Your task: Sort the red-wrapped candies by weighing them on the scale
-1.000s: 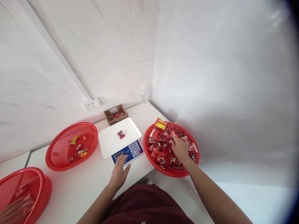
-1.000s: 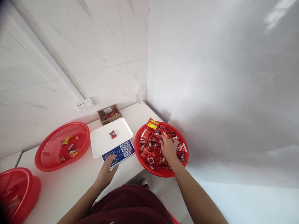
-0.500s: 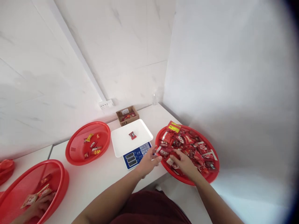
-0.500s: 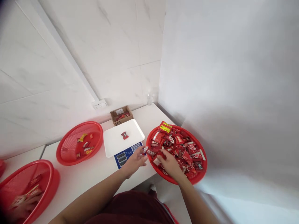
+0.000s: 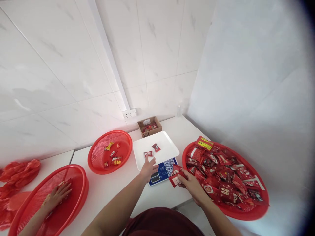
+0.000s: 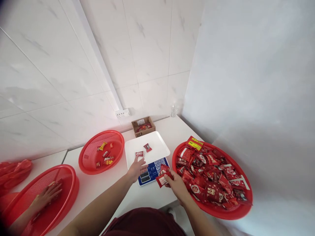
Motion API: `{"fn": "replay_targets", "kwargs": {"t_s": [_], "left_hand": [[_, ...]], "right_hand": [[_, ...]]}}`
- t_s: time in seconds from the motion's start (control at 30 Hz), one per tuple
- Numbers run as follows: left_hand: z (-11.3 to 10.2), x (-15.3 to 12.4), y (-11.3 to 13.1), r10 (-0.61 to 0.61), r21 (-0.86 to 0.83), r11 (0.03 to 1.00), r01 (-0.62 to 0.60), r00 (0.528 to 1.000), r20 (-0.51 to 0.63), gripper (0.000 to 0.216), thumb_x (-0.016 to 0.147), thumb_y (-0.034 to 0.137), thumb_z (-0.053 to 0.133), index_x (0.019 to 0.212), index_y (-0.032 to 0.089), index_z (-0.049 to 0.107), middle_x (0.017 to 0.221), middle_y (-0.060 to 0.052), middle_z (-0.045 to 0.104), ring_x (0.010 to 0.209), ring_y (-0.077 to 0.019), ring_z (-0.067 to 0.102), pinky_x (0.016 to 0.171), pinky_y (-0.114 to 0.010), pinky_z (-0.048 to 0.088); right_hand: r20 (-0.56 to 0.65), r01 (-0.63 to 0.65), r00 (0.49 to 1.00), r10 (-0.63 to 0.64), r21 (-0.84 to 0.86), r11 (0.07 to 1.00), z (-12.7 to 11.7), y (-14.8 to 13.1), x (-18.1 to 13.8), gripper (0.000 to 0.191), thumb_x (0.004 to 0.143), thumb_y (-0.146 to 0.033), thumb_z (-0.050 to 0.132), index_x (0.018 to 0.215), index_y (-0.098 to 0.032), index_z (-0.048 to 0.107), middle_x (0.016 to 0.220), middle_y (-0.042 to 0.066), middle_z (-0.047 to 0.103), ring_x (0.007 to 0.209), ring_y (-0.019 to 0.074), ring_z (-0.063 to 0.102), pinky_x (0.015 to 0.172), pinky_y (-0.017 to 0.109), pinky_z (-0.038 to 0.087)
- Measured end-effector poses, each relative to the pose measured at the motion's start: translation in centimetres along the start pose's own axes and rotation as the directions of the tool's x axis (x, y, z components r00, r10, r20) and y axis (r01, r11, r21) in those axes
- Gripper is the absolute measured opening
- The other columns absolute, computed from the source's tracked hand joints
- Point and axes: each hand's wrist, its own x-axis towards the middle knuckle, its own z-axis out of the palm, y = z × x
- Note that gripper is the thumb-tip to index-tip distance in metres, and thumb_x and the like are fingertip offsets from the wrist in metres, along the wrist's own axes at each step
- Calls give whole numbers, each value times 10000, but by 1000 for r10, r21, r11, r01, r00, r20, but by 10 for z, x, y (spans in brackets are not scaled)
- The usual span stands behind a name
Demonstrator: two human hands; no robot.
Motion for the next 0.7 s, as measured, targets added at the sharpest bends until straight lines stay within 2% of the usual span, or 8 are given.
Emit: {"fn": "replay_targets", "kwargs": {"t_s": [0.07, 0.13, 0.2, 0.33, 0.43, 0.53, 0.63, 0.7], "left_hand": [[0, -7, -11, -10, 92, 996, -5, 986, 168, 465, 786, 423, 621, 1180, 225, 473, 1047, -70, 628, 789, -133, 641, 719, -286, 521], [1, -15, -23, -15, 136, 990, -30, 947, 321, 451, 714, 434, 686, 1056, 173, 550, 946, -65, 654, 745, -138, 631, 687, -283, 509], [-1, -20, -29, 19, 114, 991, -63, 935, 353, 429, 655, 412, 733, 956, 148, 577, 866, -53, 659, 708, -135, 620, 674, -280, 502], [-15, -22, -27, 36, 21, 999, -41, 981, 192, 370, 659, 356, 731, 920, 159, 557, 845, -37, 646, 710, -145, 621, 666, -294, 508], [-32, -19, -22, 22, -23, 1000, -22, 999, 37, 274, 744, 312, 656, 946, 172, 534, 863, -36, 641, 716, -137, 621, 651, -281, 507], [-48, -18, -20, -32, -45, 999, 29, 998, -53, 173, 816, 268, 567, 955, 174, 522, 848, -33, 636, 670, -107, 605, 636, -253, 492], [-60, -21, -21, -59, -61, 997, 54, 995, -78, 138, 831, 231, 543, 954, 174, 517, 841, -31, 636, 660, -93, 600, 644, -240, 483], [-66, -25, -24, -73, -62, 996, 69, 994, -79, 148, 825, 212, 548, 965, 177, 515, 842, -30, 639, 664, -94, 605, 654, -240, 481]], "right_hand": [[67, -12, 998, 13, -21, 1000, 11, -2, 6, 391, 690, -389, 635, 1028, -194, 612, 863, 21, 690, 733, 149, 627, 659, 302, 525], [147, -39, 988, 47, -55, 998, 22, -1, 12, 428, 682, -357, 649, 1077, -203, 589, 833, 10, 686, 723, 142, 628, 639, 289, 520], [190, -82, 977, 99, -92, 992, 32, 0, 18, 461, 686, -330, 650, 1120, -206, 558, 790, 1, 679, 703, 138, 630, 616, 275, 516], [188, -115, 972, 141, -144, 983, 48, 3, 35, 352, 717, -292, 626, 1054, -207, 572, 791, 14, 677, 701, 156, 644, 609, 293, 532], [95, -99, 990, 106, -76, 992, 57, 0, 55, 242, 730, -284, 616, 959, -209, 597, 882, 52, 683, 771, 187, 662, 676, 334, 555], [8, -73, 997, 73, 36, 997, 61, -5, 77, 405, 771, -333, 578, 1160, -228, 530, 1070, 98, 657, 925, 207, 657, 773, 353, 550], [-61, 32, 997, -42, -169, 985, 53, -1, 90, 553, 779, -385, 552, 1296, -223, 442, 1262, 134, 565, 1094, 224, 592, 884, 385, 503], [-74, 155, 977, -200, -401, 903, 39, 9, 90, 525, 774, -382, 534, 1265, -205, 486, 1287, 135, 549, 1145, 244, 555, 959, 426, 447]]}}
